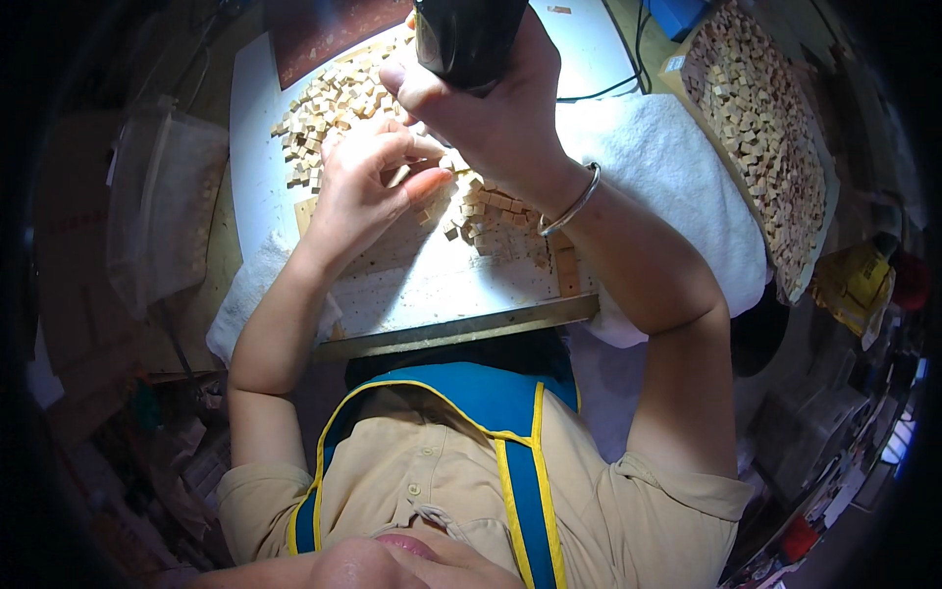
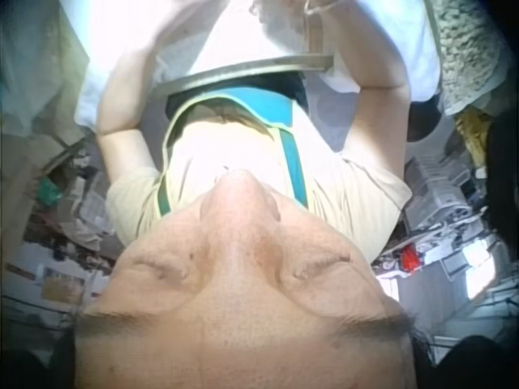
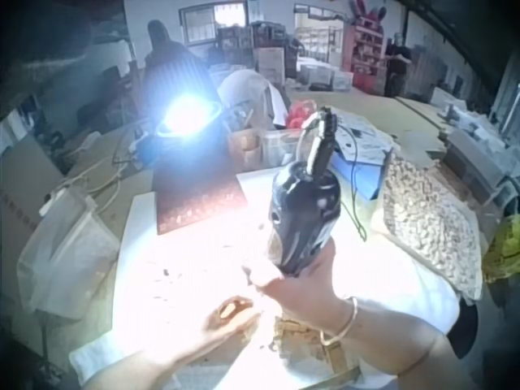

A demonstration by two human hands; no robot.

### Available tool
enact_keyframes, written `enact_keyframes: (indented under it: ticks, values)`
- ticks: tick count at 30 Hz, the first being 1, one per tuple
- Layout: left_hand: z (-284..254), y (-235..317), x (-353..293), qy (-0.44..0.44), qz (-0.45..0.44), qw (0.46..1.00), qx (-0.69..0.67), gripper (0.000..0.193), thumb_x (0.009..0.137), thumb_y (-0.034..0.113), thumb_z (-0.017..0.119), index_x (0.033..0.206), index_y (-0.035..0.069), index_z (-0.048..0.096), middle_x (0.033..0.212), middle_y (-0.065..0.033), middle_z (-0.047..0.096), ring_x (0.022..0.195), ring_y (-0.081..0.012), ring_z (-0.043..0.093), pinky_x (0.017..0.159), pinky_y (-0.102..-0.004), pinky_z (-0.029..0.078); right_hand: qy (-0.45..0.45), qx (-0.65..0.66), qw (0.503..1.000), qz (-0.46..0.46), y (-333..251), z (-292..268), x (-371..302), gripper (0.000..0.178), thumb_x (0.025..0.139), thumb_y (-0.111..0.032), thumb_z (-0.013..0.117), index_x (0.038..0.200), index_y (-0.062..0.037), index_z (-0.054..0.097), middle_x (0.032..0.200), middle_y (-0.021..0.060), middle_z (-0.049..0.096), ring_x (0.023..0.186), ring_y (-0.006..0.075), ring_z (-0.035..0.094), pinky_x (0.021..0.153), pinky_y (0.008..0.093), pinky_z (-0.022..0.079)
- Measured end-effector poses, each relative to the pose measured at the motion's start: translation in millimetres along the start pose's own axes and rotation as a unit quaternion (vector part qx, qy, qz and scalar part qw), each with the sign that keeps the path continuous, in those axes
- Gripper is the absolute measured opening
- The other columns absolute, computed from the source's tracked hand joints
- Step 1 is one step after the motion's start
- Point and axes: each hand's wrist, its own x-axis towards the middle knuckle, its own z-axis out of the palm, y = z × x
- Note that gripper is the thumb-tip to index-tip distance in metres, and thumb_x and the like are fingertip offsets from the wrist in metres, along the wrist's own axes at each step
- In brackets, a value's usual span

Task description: The person uses a rotary tool to shape small wooden blocks on a workbench. They handle the blocks one at a time, rotating them while applying the tool, then place the finished pieces into a container. The person also moves a paper sheet and a plastic container during the process.

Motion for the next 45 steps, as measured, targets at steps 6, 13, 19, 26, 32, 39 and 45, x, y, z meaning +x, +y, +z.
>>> enact_keyframes:
  ticks: [6,13,19,26,32,39,45]
  values:
    - [6,-3,0,0.002,-0.013,1.0,-0.01,0.019,0.076,0.021,0.086,0.088,0.013,0.074,0.087,-0.0015,0.069,0.087,-0.023,0.064,0.08,-0.0399,0.046,0.04,-0.02,0.986,0.162,-29,13,-7,0.036,0.087,0.001,0.074,0.119,0.0021,0.057,0.085,0.0075,0.068,0.067,0.0168,0.07,0.061,0.0292,0.059]
    - [6,-2,-2,0.013,-0.001,1.0,0.011,0.019,0.077,0.023,0.086,0.085,0.013,0.072,0.087,-0.0027,0.068,0.089,-0.0235,0.063,0.081,-0.0412,0.046,0.028,-0.015,0.987,0.158,-27,14,-10,0.035,0.09,0.001,0.073,0.121,0.0022,0.056,0.089,0.0084,0.069,0.07,0.0169,0.071,0.062,0.0281,0.059]
    - [8,-3,-2,0.016,-0.007,1.0,0.017,0.02,0.079,0.025,0.085,0.086,0.013,0.071,0.087,-0.0039,0.066,0.09,-0.0247,0.063,0.083,-0.0436,0.044,0.009,-0.026,0.987,0.157,-25,12,-12,0.037,0.089,0.001,0.073,0.122,0.0019,0.056,0.089,0.0081,0.069,0.071,0.0164,0.071,0.062,0.0271,0.059]
    - [12,-9,-5,-0.002,-0.03,1.0,-0.006,0.02,0.08,0.025,0.084,0.086,0.013,0.07,0.088,-0.0042,0.066,0.092,-0.0243,0.063,0.085,-0.0446,0.042,0.021,-0.028,0.987,0.157,-25,15,-12,0.038,0.088,0.003,0.074,0.121,0.0018,0.057,0.089,0.0077,0.069,0.07,0.016,0.072,0.062,0.0267,0.059]
    - [14,-10,-5,0.008,-0.02,1.0,0.004,0.02,0.08,0.025,0.084,0.086,0.012,0.07,0.088,-0.0044,0.066,0.092,-0.0243,0.063,0.085,-0.045,0.043,0.017,-0.041,0.987,0.156,-25,14,-12,0.037,0.088,0.002,0.075,0.121,0.0013,0.058,0.09,0.0076,0.07,0.07,0.0156,0.072,0.062,0.0265,0.06]
    - [11,-7,-1,0.015,-0.001,1.0,-0.003,0.021,0.078,0.022,0.085,0.083,0.01,0.07,0.085,-0.0062,0.067,0.088,-0.0252,0.065,0.08,-0.0428,0.049,0.016,-0.051,0.988,0.148,-25,13,-12,0.037,0.088,0.0,0.077,0.121,0.0009,0.06,0.091,0.0076,0.071,0.072,0.0144,0.072,0.063,0.0256,0.06]
    - [13,-8,-2,0.018,-0.002,1.0,-0.007,0.021,0.077,0.02,0.086,0.083,0.009,0.069,0.085,-0.0062,0.067,0.087,-0.025,0.065,0.08,-0.0418,0.05,0.003,-0.046,0.988,0.146,-24,14,-10,0.036,0.088,0.0,0.077,0.12,0.0,0.061,0.091,0.0068,0.072,0.072,0.0139,0.073,0.063,0.0258,0.061]
